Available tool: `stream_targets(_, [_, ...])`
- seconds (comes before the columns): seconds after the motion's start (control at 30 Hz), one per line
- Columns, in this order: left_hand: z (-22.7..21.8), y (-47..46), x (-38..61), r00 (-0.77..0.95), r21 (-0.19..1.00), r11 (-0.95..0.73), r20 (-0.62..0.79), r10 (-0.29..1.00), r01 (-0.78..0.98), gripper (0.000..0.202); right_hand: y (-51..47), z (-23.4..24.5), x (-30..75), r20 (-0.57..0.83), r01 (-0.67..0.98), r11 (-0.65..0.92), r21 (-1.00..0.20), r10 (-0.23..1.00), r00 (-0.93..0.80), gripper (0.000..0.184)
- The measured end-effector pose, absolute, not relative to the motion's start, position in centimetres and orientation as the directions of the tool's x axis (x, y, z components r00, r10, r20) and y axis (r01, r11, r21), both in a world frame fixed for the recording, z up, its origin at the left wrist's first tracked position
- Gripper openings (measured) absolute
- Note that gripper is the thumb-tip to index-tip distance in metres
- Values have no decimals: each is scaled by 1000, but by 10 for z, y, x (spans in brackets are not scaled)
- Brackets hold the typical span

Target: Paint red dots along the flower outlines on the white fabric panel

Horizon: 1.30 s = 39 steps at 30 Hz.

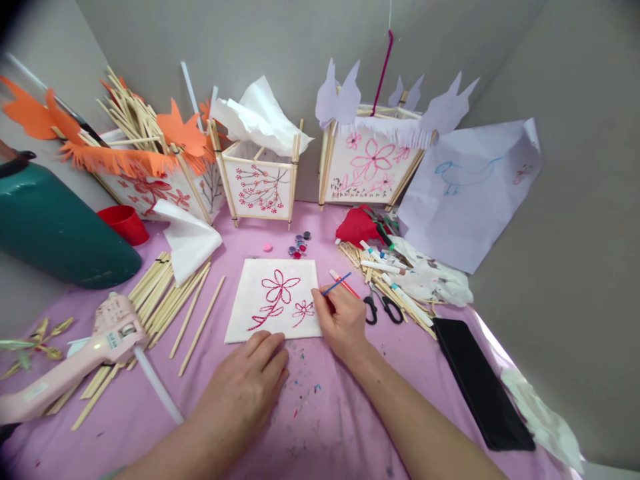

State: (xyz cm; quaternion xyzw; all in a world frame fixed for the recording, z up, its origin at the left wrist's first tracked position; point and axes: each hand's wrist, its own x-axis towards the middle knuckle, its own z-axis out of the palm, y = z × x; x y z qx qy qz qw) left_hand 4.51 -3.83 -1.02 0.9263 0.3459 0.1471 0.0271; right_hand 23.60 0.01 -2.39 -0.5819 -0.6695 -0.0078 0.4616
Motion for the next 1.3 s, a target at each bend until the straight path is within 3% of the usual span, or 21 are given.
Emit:
stream_targets(0.4, [-9,-39,45,725,155,-748,183,664,645,20,2,-25,233,620,725,292,-623,750,230,22])
stream_targets(1.0, [-9,-39,45,719,154,-742,186,670,652,19,11,-11,239,671,771,287,-569,704,233,19])
stream_targets(1.3, [-5,-39,45,723,147,-741,161,672,655,21,73,-6,235,576,672,251,-697,754,315,24])
